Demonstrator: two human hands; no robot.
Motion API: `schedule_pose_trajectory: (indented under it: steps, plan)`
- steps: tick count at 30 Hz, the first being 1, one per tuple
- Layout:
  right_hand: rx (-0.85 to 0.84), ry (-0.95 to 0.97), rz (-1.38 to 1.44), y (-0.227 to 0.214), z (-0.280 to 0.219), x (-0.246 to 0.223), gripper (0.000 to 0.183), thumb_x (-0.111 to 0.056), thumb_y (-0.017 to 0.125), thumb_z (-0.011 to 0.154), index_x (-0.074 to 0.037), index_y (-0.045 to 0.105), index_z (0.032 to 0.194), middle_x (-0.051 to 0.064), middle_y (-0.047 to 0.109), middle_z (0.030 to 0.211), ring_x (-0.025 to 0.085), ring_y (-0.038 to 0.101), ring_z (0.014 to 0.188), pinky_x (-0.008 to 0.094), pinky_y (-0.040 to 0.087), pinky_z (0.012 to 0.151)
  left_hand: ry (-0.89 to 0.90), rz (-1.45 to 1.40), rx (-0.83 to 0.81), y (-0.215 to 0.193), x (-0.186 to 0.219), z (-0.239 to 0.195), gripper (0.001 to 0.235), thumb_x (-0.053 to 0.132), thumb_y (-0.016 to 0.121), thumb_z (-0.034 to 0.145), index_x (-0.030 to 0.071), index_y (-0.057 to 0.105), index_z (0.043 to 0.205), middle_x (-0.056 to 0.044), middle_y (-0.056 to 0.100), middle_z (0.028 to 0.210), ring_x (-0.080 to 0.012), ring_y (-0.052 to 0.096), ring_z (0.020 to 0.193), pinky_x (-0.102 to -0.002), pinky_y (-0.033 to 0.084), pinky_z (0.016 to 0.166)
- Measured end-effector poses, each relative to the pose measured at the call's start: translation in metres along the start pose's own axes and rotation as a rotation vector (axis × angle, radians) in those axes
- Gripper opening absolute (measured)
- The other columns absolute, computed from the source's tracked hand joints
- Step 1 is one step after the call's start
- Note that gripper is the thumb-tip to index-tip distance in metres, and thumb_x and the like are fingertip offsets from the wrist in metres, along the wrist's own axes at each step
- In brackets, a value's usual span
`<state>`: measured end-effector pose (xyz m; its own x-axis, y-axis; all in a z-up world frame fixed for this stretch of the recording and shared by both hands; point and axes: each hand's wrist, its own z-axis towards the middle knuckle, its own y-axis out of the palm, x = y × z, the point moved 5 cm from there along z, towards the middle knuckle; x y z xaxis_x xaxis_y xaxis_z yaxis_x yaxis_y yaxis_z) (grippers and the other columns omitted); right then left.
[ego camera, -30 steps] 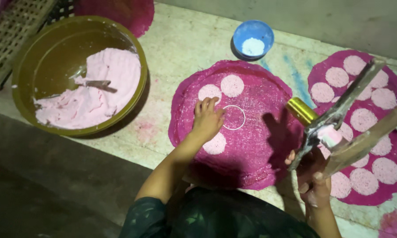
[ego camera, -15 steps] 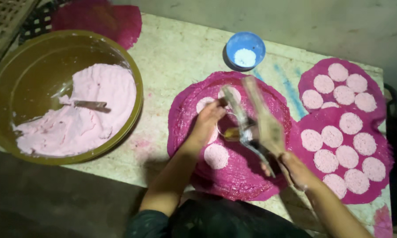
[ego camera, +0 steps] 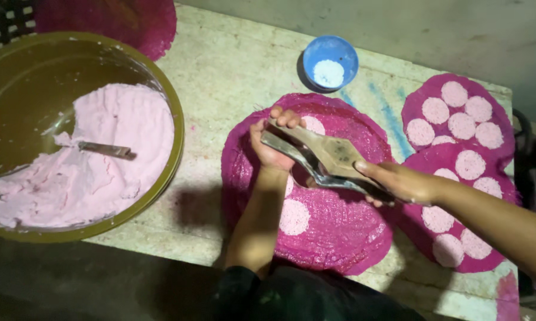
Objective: The person scoops pink dough into a handheld press and stamps circular pieces onto a pink mat. They repeatedly refill the press from a bowl and arrange the finished circles on the mat and a nearby tray.
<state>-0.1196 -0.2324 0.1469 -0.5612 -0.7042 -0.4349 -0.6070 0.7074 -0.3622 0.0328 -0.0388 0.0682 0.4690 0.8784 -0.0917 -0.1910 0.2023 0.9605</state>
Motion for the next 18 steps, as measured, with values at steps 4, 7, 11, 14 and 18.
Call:
schedule_pose_trajectory:
  steps: [4, 7, 11, 14, 18]
  plan:
    - [0.15, -0.013, -0.123, 0.003, 0.014, -0.021, 0.094, -0.079, 0.024, 0.088, -0.001, 0.072, 0.113, 0.016, 0.075, 0.086, 0.028, 0.073, 0.085, 0.045, 0.056, 0.083, 0.02, -0.036, -0.024, -0.017, 0.021, 0.005, 0.023, 0.035, 0.054, 0.096, 0.014, 0.057, 0.104, -0.001, 0.056, 0.093, -0.0196, 0.055, 0.094, -0.04, 0.048, 0.103]
    - [0.173, -0.061, -0.168, 0.011, 0.021, -0.031, 0.096, -0.08, 0.024, 0.088, 0.0, 0.071, 0.116, 0.018, 0.074, 0.086, 0.029, 0.072, 0.085, 0.047, 0.054, 0.085, 0.007, -0.078, -0.064, -0.023, 0.032, 0.001, 0.024, 0.036, 0.052, 0.097, 0.014, 0.057, 0.103, -0.001, 0.057, 0.093, -0.0191, 0.055, 0.094, -0.04, 0.051, 0.101]
    - [0.079, 0.005, -0.132, 0.02, 0.021, -0.023, 0.099, -0.079, 0.019, 0.091, 0.003, 0.074, 0.102, 0.018, 0.069, 0.075, 0.029, 0.07, 0.071, 0.046, 0.058, 0.073, 0.011, -0.068, -0.061, -0.036, 0.026, -0.007, 0.02, 0.033, 0.055, 0.095, 0.015, 0.057, 0.103, 0.0, 0.058, 0.094, -0.0182, 0.056, 0.096, -0.041, 0.052, 0.101]
    - [0.083, 0.062, -0.083, 0.014, 0.017, -0.014, 0.098, -0.078, 0.022, 0.092, 0.005, 0.074, 0.097, 0.016, 0.066, 0.07, 0.028, 0.067, 0.064, 0.044, 0.058, 0.066, 0.014, -0.081, -0.044, -0.047, 0.01, -0.009, 0.023, 0.036, 0.058, 0.095, 0.014, 0.057, 0.104, 0.0, 0.058, 0.096, -0.0184, 0.057, 0.097, -0.04, 0.052, 0.1]
    - [0.197, 0.0, -0.097, 0.002, 0.012, -0.013, 0.092, -0.077, 0.026, 0.091, 0.001, 0.073, 0.099, 0.011, 0.068, 0.068, 0.022, 0.069, 0.064, 0.041, 0.057, 0.065, -0.002, -0.108, -0.019, -0.056, -0.009, 0.004, 0.022, 0.037, 0.055, 0.096, 0.016, 0.057, 0.103, 0.001, 0.058, 0.093, -0.0173, 0.057, 0.094, -0.04, 0.051, 0.098]
